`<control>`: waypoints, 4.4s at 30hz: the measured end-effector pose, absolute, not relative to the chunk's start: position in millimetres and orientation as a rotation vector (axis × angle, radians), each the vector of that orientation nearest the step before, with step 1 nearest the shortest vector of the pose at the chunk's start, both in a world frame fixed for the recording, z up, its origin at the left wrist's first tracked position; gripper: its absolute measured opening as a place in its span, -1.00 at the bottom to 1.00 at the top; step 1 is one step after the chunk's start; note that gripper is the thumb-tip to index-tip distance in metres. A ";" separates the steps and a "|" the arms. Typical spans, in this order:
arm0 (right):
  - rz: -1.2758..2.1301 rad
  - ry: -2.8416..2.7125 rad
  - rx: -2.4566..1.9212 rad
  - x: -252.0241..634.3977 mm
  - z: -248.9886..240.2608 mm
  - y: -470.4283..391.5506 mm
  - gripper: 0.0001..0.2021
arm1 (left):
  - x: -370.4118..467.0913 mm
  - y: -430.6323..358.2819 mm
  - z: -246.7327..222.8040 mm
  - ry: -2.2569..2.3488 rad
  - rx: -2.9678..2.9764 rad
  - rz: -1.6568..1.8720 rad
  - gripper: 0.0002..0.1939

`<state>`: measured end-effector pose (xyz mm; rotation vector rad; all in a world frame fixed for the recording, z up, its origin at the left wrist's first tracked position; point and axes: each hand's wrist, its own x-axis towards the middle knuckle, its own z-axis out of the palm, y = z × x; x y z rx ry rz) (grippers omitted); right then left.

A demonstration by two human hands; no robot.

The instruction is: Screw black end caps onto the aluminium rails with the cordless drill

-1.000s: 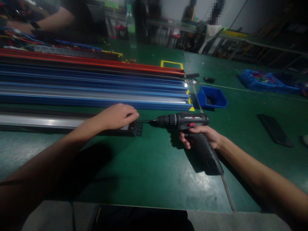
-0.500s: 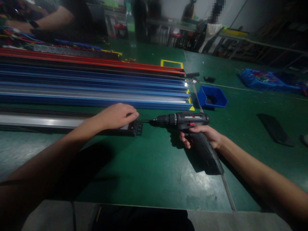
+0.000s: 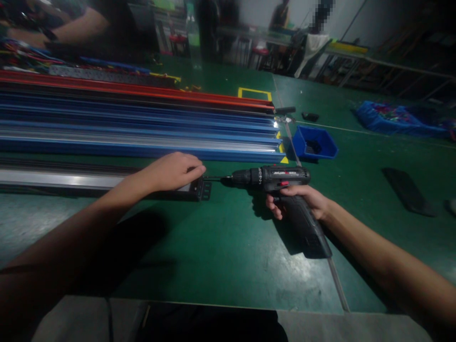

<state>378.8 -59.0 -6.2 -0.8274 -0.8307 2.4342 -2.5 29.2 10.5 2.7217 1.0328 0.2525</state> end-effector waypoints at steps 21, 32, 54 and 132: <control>2.458 -0.783 -0.801 378.4 -7.1 -58.5 -0.68 | -3.7 30.3 9.0 1.051 2.717 0.211 -0.49; 2.439 -0.816 -0.814 379.4 -7.3 -59.0 -0.69 | -2.3 28.6 11.2 1.050 2.709 0.219 -0.48; 2.442 -0.819 -0.818 378.2 -6.0 -58.6 -0.68 | -2.8 30.0 9.4 1.044 2.701 0.231 -0.50; 2.400 -0.933 -0.817 379.2 -6.1 -60.8 -0.72 | -3.0 29.9 8.5 1.053 2.706 0.202 -0.48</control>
